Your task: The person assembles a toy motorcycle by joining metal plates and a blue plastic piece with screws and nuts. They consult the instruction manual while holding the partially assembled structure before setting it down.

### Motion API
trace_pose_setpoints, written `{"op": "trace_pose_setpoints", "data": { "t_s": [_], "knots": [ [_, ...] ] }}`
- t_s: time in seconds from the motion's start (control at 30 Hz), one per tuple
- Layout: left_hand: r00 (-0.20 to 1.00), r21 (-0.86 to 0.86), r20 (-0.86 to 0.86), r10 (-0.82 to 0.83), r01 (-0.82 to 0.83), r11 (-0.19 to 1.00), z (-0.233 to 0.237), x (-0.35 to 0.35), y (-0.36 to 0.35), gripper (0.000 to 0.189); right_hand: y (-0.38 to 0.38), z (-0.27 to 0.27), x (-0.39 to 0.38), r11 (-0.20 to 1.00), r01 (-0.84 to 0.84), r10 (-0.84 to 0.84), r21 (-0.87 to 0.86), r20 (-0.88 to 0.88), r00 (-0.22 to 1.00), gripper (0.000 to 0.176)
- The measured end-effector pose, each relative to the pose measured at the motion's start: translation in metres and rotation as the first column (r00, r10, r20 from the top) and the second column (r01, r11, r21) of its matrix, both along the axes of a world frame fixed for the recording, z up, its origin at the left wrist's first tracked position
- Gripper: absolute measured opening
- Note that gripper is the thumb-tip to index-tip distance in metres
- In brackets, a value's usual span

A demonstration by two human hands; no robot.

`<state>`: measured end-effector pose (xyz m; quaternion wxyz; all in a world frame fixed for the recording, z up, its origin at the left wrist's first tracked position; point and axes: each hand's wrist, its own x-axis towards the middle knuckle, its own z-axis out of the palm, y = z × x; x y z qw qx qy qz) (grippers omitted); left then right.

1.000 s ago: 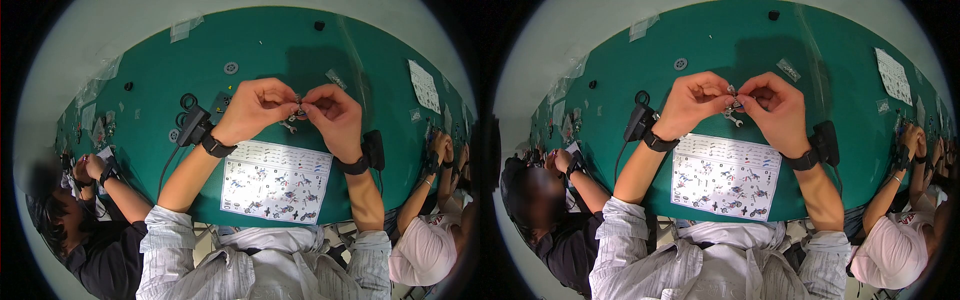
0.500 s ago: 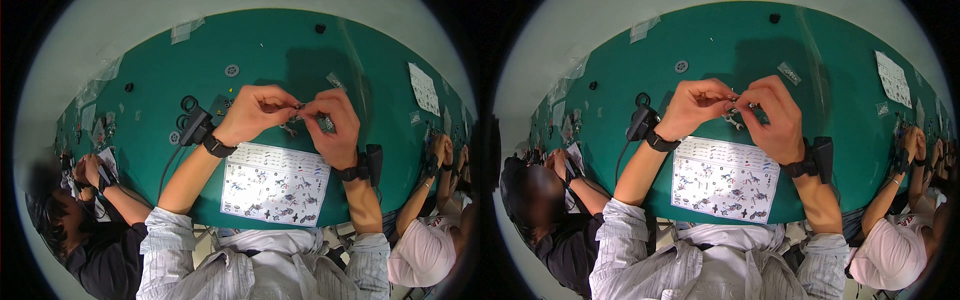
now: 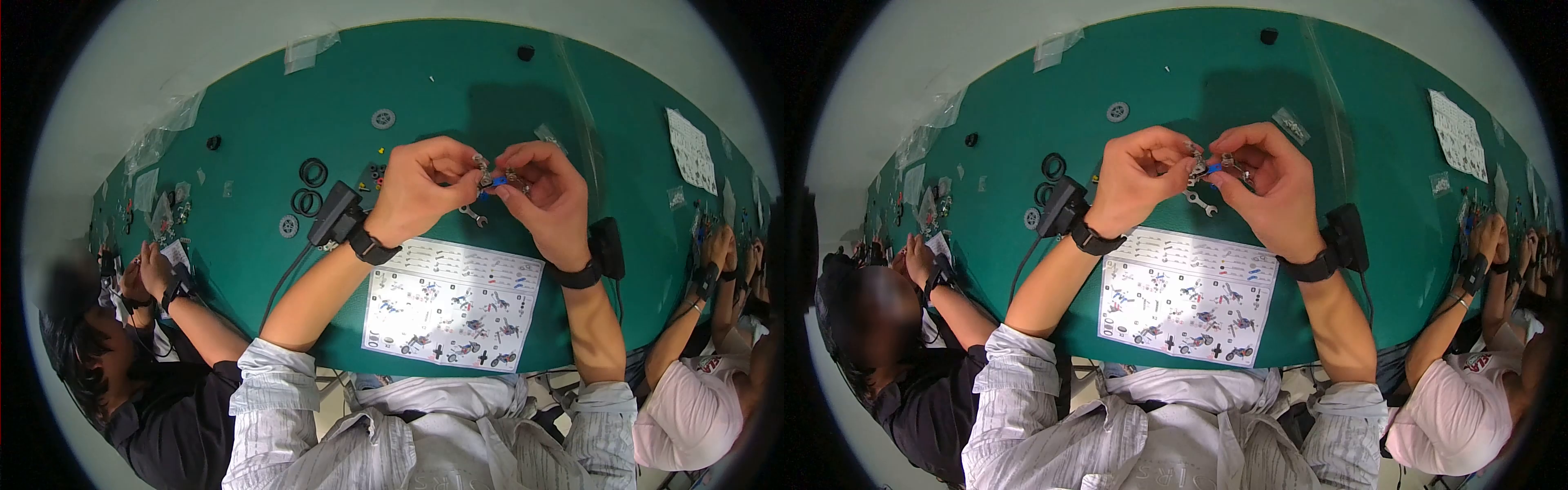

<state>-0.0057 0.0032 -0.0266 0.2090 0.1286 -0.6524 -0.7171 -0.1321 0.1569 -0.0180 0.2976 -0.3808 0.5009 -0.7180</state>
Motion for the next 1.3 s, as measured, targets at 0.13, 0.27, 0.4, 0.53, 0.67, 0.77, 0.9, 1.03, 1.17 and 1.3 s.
{"op": "trace_pose_setpoints", "data": {
  "t_s": [0.13, 0.27, 0.4, 0.53, 0.67, 0.77, 0.9, 1.03, 1.17, 1.3],
  "knots": [
    [0.999, -0.019, -0.016, -0.04, 0.039, 0.999, -0.003, 0.001, -0.003, 0.016, -0.001, -0.006, -0.003, 1.0, 0.019, -0.018, -0.013, 0.085, 0.996, 0.035],
    [0.997, 0.008, -0.013, -0.075, 0.076, 0.997, 0.0, 0.002, -0.001, 0.016, 0.0, -0.011, -0.007, 1.0, 0.011, -0.015, 0.021, 0.179, 0.984, 0.036],
    [0.996, 0.041, -0.05, -0.072, 0.074, 0.996, 0.002, 0.002, 0.002, 0.018, -0.002, -0.004, -0.003, 0.996, -0.024, -0.003, 0.082, 0.316, 0.949, 0.038],
    [0.999, -0.056, -0.033, -0.032, 0.03, 0.998, -0.002, 0.002, 0.003, 0.021, -0.001, -0.01, -0.006, 0.991, -0.102, 0.057, 0.088, 0.412, 0.909, 0.039],
    [0.999, -0.236, -0.036, 0.022, -0.03, 0.971, 0.003, 0.003, 0.007, 0.024, 0.0, -0.014, -0.01, 0.989, -0.139, 0.109, 0.051, 0.379, 0.919, 0.037],
    [0.994, -0.402, -0.091, 0.062, -0.094, 0.911, 0.005, 0.0, 0.009, 0.026, 0.0, -0.013, -0.008, 0.994, -0.104, 0.087, 0.035, 0.325, 0.942, 0.035],
    [0.989, -0.51, -0.12, 0.087, -0.136, 0.849, 0.008, 0.001, 0.01, 0.028, 0.0, -0.013, -0.008, 0.996, -0.072, 0.054, 0.058, 0.269, 0.962, 0.034],
    [0.992, -0.456, -0.1, 0.074, -0.112, 0.883, 0.007, 0.001, 0.008, 0.023, 0.0, -0.014, -0.009, 0.995, -0.076, 0.055, 0.06, 0.292, 0.955, 0.034],
    [0.995, -0.234, -0.099, 0.02, -0.042, 0.971, -0.001, 0.0, 0.006, 0.018, 0.0, -0.013, -0.008, 0.996, -0.084, 0.071, 0.032, 0.288, 0.955, 0.035],
    [0.997, -0.056, -0.047, -0.053, 0.05, 0.997, -0.008, 0.001, 0.003, 0.013, 0.002, -0.01, -0.005, 0.998, -0.058, 0.058, -0.004, 0.225, 0.973, 0.036]
  ]
}}
